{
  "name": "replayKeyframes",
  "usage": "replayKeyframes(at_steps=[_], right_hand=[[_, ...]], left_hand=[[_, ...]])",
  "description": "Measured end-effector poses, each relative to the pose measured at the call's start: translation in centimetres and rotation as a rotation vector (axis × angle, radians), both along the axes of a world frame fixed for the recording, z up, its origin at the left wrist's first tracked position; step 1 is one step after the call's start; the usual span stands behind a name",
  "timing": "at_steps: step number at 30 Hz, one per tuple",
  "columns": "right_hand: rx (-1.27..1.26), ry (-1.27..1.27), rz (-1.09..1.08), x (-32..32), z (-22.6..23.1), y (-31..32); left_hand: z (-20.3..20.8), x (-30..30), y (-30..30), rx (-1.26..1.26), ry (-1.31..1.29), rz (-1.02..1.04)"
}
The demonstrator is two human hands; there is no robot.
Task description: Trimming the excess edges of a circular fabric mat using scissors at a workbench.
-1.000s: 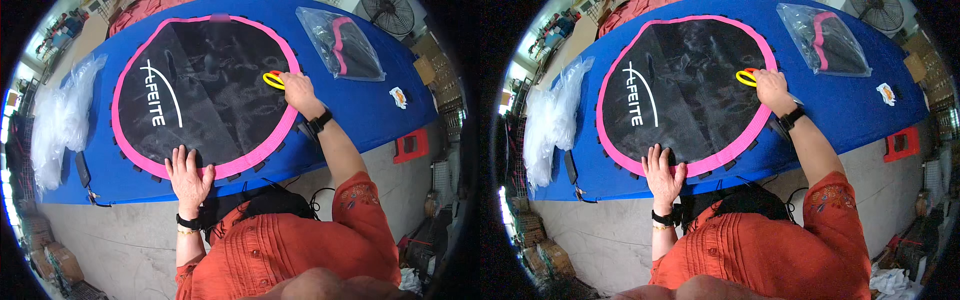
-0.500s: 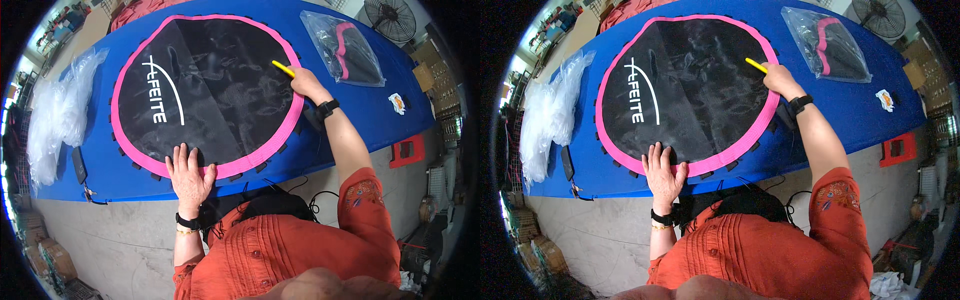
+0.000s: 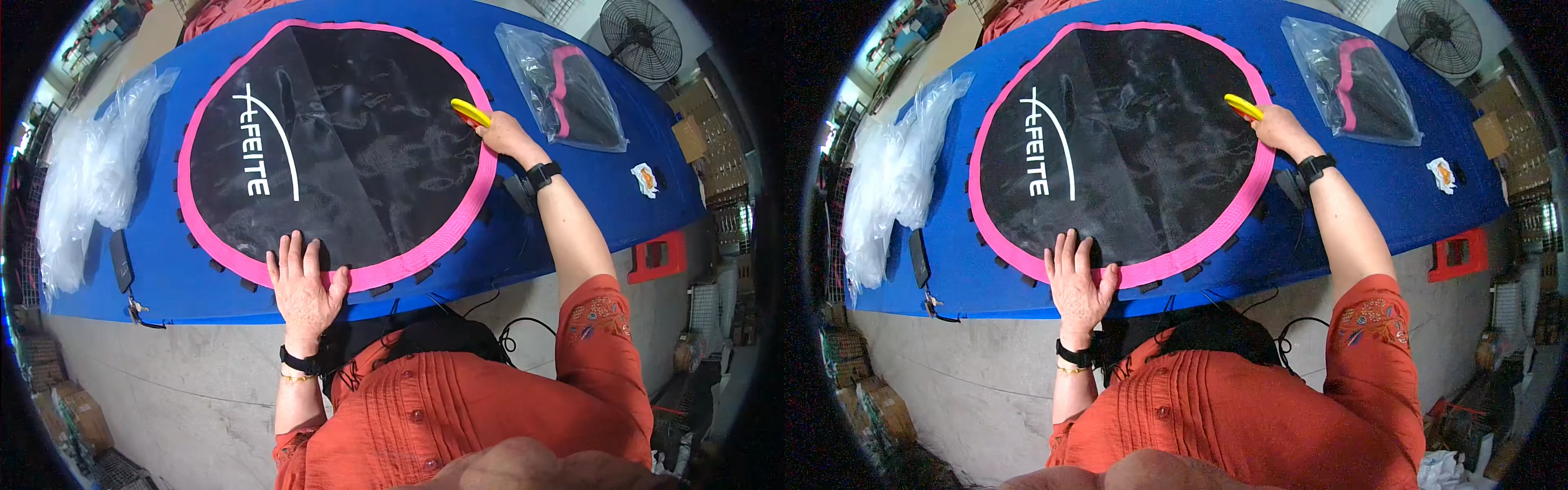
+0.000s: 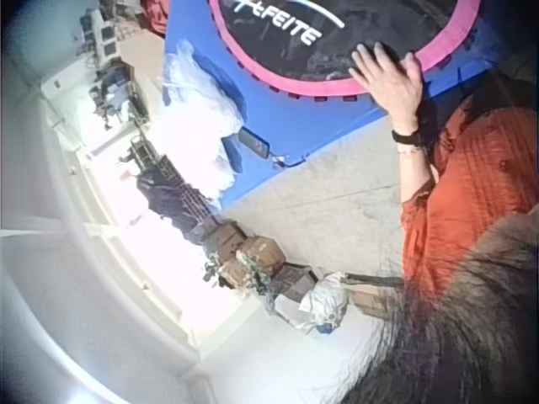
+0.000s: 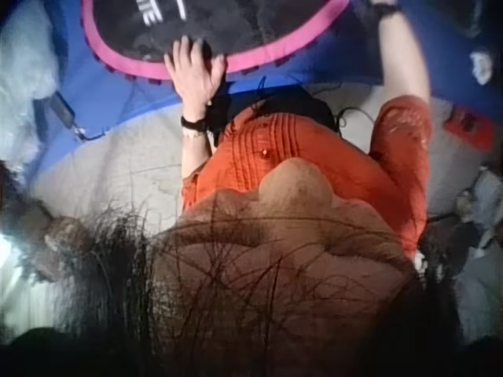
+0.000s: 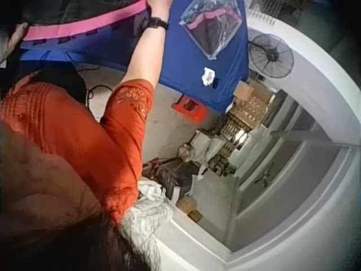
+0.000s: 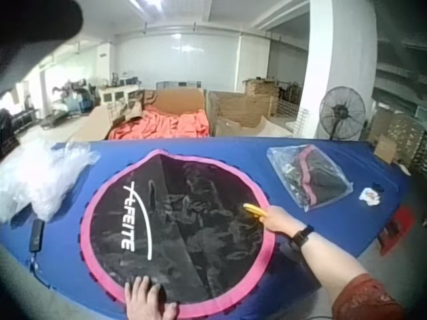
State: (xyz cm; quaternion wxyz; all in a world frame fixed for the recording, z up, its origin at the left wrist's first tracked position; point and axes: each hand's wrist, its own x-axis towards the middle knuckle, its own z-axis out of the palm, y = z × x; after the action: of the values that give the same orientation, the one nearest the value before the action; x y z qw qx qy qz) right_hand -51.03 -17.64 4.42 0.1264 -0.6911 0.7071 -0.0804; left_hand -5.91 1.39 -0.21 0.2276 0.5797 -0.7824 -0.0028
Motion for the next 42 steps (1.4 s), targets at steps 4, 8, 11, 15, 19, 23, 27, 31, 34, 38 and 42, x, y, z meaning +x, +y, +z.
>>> replayKeyframes(at_steps=[4, 8, 11, 15, 19, 23, 27, 31, 34, 38, 42], right_hand=[[-0.019, 0.046, -0.090, -0.4, -0.5, -1.4], [0.055, 0.013, -0.120, -0.1, 0.1, -1.5], [0.116, 0.033, -0.151, -0.6, -0.2, -0.7], [0.098, -0.031, -0.160, -1.3, -1.2, -1.1], [0.040, 0.010, -0.247, 0.7, -1.0, -0.5], [0.054, -0.041, -0.274, 0.1, -0.9, 0.5], [0.158, -0.391, -0.412, 0.3, -0.4, 1.9], [0.220, -0.591, -0.610, 1.9, 0.9, 2.1], [0.162, -0.630, -0.647, 2.1, 1.3, 2.3], [0.278, -0.784, -0.643, 1.5, 1.9, 3.7], [0.286, -0.763, -0.655, 1.9, 1.9, 2.7]], left_hand=[[0.0, -0.1, 0.0, 0.002, 0.001, 0.002], [-0.2, 0.0, 0.0, 0.004, 0.011, 0.005], [-0.2, 0.0, 0.0, 0.004, 0.013, 0.000], [-0.2, 0.0, -0.2, 0.000, 0.021, -0.007], [0.0, 0.0, 0.0, -0.005, 0.023, 0.002], [0.0, -0.1, -0.1, 0.000, 0.029, 0.001], [0.0, 0.0, 0.0, 0.005, 0.040, 0.001], [0.2, 0.1, 0.1, 0.030, 0.051, 0.006], [0.1, 0.1, 0.0, 0.026, 0.061, 0.002], [0.2, 0.0, 0.0, 0.023, 0.074, -0.003], [0.2, 0.2, 0.1, 0.031, 0.071, -0.005]])
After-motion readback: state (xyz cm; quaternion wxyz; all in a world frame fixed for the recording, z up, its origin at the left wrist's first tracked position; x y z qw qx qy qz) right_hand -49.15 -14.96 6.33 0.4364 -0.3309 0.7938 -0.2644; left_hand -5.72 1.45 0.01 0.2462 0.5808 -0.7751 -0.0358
